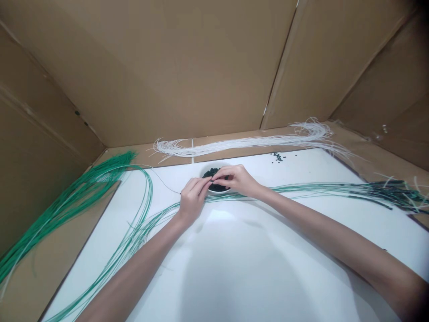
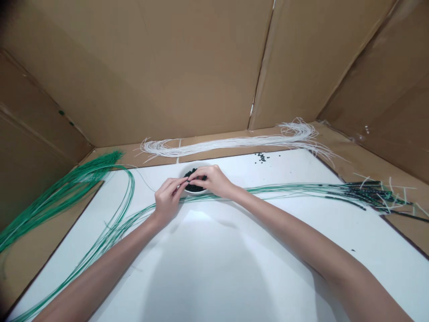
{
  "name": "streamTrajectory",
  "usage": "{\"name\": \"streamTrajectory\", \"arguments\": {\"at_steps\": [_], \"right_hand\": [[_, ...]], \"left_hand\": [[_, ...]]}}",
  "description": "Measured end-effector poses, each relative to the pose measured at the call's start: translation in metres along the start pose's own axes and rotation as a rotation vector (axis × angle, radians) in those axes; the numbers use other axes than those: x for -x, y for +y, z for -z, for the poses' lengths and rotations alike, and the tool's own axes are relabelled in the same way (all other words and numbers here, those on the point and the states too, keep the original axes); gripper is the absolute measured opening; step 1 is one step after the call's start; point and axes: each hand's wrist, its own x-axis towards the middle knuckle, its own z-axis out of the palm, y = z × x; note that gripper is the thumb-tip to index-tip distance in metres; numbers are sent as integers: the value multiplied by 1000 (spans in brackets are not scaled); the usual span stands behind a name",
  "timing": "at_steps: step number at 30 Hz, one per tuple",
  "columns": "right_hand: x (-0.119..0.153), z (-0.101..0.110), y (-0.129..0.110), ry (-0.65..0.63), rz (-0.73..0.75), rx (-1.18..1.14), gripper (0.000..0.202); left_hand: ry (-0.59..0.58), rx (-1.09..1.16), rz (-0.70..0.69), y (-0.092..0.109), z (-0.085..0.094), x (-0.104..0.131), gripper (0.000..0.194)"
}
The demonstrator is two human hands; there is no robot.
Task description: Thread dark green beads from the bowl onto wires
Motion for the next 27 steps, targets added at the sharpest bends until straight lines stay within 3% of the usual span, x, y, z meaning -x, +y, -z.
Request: {"name": "streamTrajectory", "arguments": {"at_steps": [27], "right_hand": [[-1, -1, -1, 12, -2, 56, 13]], "left_hand": [[-29, -6, 105, 6, 1, -3, 10]]}}
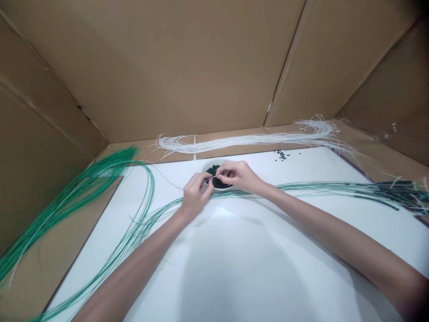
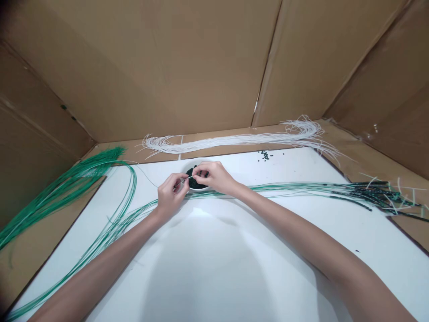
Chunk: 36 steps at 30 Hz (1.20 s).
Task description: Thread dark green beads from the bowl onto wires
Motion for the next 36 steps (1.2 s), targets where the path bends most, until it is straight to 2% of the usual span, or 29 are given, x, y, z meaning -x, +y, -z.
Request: {"name": "streamTrajectory", "arguments": {"at_steps": [4, 7, 13, 20, 36], "right_hand": [[0, 1, -1, 3, -7, 0, 12], [0, 1, -2, 1, -32, -34, 13], [0, 0, 4, 33, -166, -267, 26], [-1, 2, 4, 118, -227, -453, 29], [-1, 4, 1, 138, -246, -492, 26]], "left_hand": [[-23, 13, 5, -1, 0, 1, 17], [-26, 34, 9, -1, 0, 1, 13], [-3, 18, 30, -1, 1, 0, 11], [30, -17, 12, -1, 1, 0, 10], [50, -25, -30, -2, 0, 0, 9]]}}
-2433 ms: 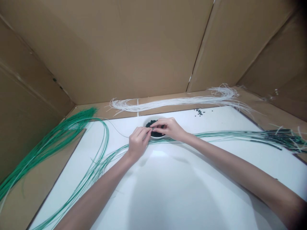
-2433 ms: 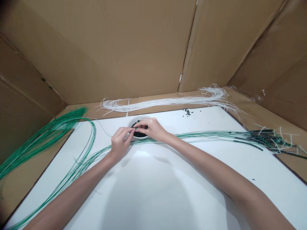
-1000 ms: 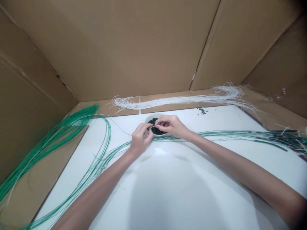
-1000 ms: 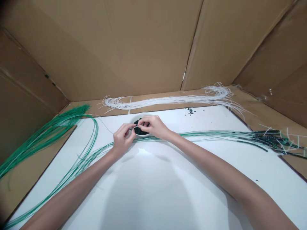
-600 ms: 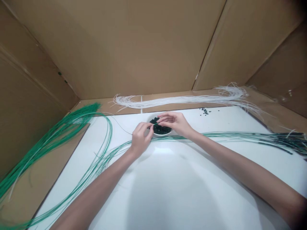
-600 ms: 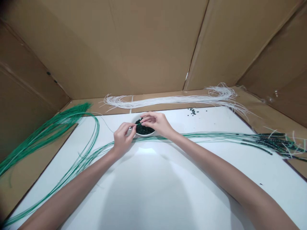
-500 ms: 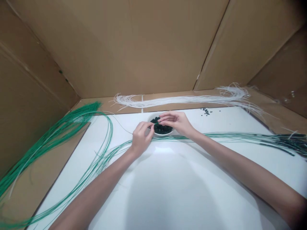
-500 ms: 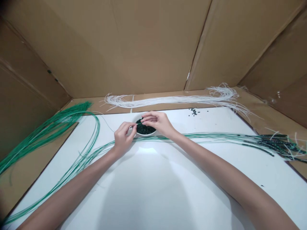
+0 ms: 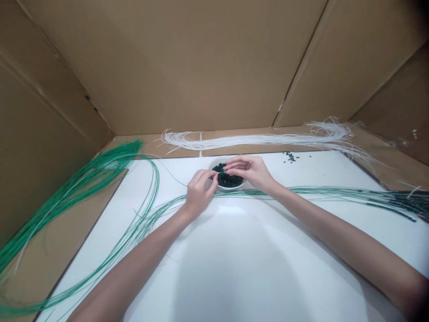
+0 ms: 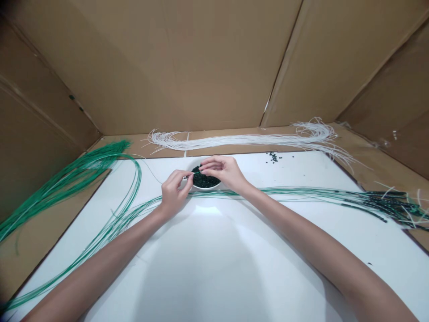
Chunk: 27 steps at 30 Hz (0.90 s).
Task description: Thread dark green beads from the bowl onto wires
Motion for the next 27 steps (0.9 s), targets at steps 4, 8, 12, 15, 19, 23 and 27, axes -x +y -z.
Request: {"name": "streamTrajectory", "arguments": {"at_steps": [4, 8, 12, 15, 19, 23, 27], "right_hand": [[0, 0, 0, 6, -3, 1, 26], [0, 0, 2, 4, -6, -9, 25], [0, 0, 2, 2, -14, -20, 25], [0, -1, 0, 4, -23, -34, 25], [1, -2, -1, 7, -17, -43, 24], [1, -2, -1, 15, -16, -44, 25], [1, -2, -1, 15, -17, -47, 26]], "left_hand": [[3, 2, -6, 0, 0, 0, 9], [3, -2, -4, 0, 1, 0, 9], [8, -3, -10, 0, 1, 0, 9], [3, 0, -10, -1, 1, 0, 9], [-8, 2, -9, -1, 0, 0, 9], [-8, -1, -16, -2, 0, 1, 9], [-6, 3, -19, -1, 1, 1, 9]]}}
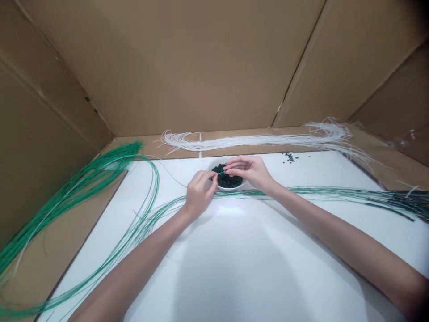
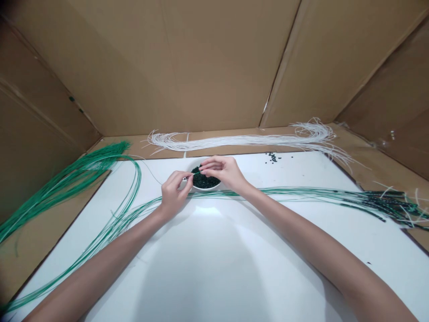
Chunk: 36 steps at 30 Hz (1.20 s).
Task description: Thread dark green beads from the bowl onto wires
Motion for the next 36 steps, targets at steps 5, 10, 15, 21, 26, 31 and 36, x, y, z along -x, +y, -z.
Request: {"name": "streamTrajectory", "arguments": {"at_steps": [5, 10, 15, 21, 26, 31, 36], "right_hand": [[0, 0, 0, 1, -6, 6, 27], [0, 0, -1, -9, -7, 6, 27], [0, 1, 0, -10, 0, 12, 26], [1, 1, 2, -36, 14, 74, 27], [2, 1, -1, -96, 28, 186, 25], [1, 2, -2, -144, 38, 258, 23], [1, 0, -1, -125, 48, 306, 23]], "left_hand": [[-5, 5, 6, 0, 0, 0, 9], [-7, 6, 6, 0, 0, 0, 10], [1, 0, -10, 1, 0, 0, 9], [-4, 1, -92, 1, 0, -1, 8], [-4, 1, -92, 1, -1, 0, 8], [2, -2, -80, 0, -1, 0, 10], [-7, 19, -108, 0, -1, 0, 10]]}}
